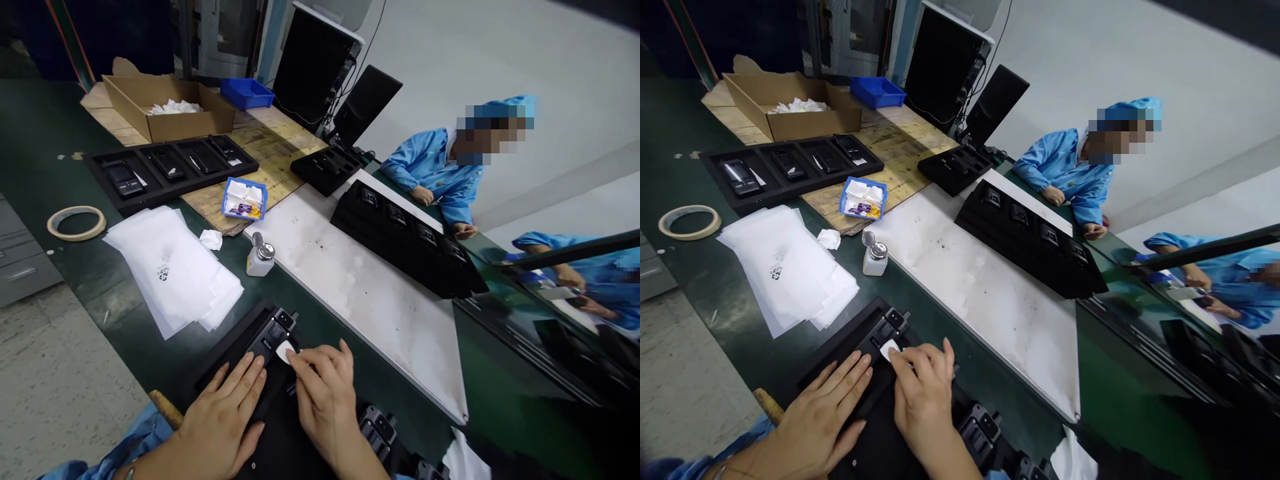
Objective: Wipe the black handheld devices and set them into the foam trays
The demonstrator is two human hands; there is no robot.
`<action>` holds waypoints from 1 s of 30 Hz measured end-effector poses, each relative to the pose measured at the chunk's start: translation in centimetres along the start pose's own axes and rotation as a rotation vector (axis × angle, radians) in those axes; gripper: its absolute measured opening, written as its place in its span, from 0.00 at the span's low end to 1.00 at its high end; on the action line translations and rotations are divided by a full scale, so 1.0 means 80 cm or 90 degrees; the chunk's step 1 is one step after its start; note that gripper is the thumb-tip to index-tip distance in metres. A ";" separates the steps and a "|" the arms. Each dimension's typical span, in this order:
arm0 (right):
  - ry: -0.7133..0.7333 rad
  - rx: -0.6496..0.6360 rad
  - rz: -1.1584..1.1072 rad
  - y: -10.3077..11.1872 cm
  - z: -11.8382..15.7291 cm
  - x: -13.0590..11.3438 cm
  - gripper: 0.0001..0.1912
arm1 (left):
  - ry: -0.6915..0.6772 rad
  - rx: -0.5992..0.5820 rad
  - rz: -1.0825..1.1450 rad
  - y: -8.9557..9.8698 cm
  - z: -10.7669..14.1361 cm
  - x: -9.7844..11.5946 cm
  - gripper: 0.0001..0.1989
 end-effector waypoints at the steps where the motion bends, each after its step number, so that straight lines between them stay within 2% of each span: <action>1: -0.017 -0.001 0.008 -0.012 -0.001 -0.008 0.16 | 0.001 0.000 0.004 -0.002 0.001 0.000 0.30; 3: -0.031 -0.012 0.045 -0.035 -0.007 -0.020 0.14 | 0.001 0.002 0.011 -0.005 0.001 0.000 0.30; 7: 0.025 -0.050 0.151 -0.065 -0.017 -0.029 0.15 | 0.002 0.000 0.026 -0.009 0.002 0.000 0.30; 10: 0.038 -0.065 0.194 -0.065 -0.011 -0.029 0.15 | 0.005 -0.004 0.037 -0.008 0.002 -0.001 0.31; 20: -0.023 -0.106 0.227 -0.047 0.027 -0.029 0.20 | 0.017 0.013 0.058 -0.008 0.002 -0.002 0.30; 26: -0.047 -0.045 0.207 -0.050 0.002 -0.041 0.15 | 0.007 0.003 0.073 -0.010 0.002 -0.002 0.29; 30: -0.024 -0.084 0.235 -0.066 -0.014 -0.043 0.15 | 0.021 0.005 0.078 -0.009 0.001 -0.003 0.28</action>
Point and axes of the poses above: each hand's wrist, its own z-axis away from the middle knuckle, its own y-axis out of the back of the hand, x = y × z, the point moved 5 cm from there along -z, towards the middle knuckle, and after that the axes turned 10 degrees about -x, right-handed, at the moved point
